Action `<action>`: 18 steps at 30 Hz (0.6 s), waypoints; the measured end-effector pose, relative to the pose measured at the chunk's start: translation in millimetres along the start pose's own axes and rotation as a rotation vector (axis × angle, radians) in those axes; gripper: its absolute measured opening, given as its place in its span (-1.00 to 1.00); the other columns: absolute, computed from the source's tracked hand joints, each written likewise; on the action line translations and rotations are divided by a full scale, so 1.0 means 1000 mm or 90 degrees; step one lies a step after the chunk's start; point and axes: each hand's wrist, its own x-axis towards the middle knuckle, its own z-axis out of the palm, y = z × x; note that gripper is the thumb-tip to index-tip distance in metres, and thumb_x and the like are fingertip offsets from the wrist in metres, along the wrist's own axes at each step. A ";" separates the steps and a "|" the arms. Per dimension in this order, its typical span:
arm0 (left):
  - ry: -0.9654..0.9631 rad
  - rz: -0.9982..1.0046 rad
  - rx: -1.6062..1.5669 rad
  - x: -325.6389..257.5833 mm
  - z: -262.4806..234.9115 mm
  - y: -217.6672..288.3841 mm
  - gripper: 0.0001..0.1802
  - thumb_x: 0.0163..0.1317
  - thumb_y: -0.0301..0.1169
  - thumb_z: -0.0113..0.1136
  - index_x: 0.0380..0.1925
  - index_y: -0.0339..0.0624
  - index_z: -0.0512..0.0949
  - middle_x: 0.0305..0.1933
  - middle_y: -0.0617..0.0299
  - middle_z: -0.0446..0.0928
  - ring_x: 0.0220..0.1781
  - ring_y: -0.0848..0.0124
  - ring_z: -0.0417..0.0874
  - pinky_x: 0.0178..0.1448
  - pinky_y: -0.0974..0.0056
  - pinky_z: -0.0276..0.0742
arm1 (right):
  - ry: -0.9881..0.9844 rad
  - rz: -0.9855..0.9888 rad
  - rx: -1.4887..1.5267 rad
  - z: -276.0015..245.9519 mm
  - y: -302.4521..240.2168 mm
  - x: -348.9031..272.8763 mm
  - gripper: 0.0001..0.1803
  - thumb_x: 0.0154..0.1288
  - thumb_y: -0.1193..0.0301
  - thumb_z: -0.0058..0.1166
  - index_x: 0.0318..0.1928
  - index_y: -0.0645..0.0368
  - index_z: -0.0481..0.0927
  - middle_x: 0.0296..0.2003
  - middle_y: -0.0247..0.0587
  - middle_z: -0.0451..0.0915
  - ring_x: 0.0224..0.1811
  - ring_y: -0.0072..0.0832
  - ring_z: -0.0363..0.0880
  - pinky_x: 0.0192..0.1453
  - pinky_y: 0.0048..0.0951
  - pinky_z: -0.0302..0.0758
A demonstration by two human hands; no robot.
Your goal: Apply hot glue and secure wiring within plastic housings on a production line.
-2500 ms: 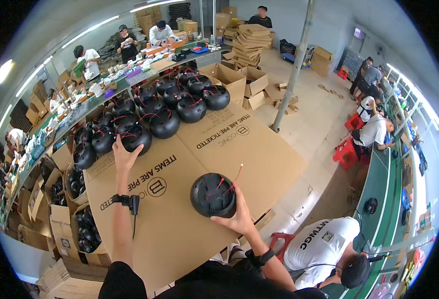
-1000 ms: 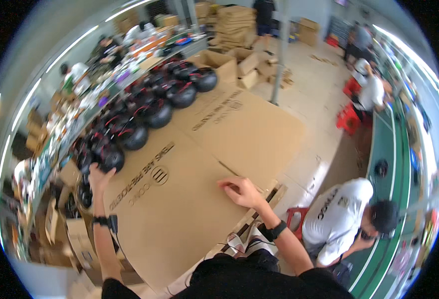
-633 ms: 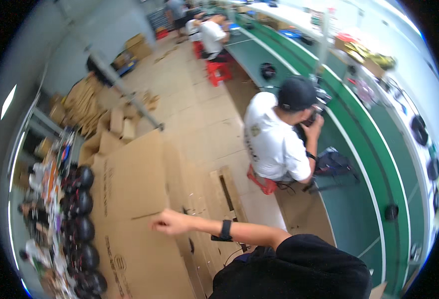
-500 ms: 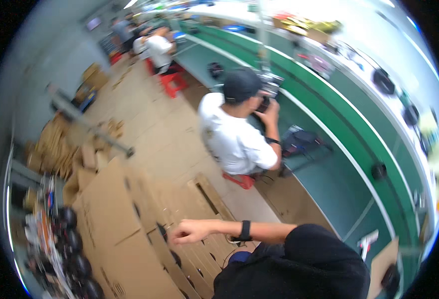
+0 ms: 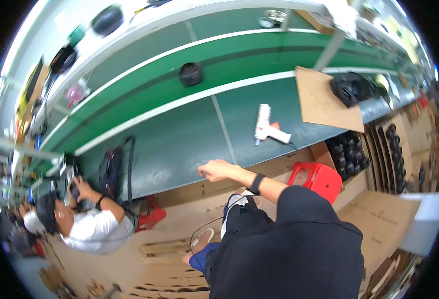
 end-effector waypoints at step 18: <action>-0.019 0.402 0.114 0.540 0.224 0.582 0.29 -0.08 0.03 0.62 0.50 -0.38 0.07 0.21 -0.38 0.56 0.29 -0.17 0.62 0.36 -0.03 0.55 | 0.486 0.541 -0.168 -0.043 0.203 -0.156 -0.03 -0.05 0.39 0.28 0.47 0.05 0.27 -0.09 0.15 0.56 0.04 0.14 0.56 0.20 0.11 0.50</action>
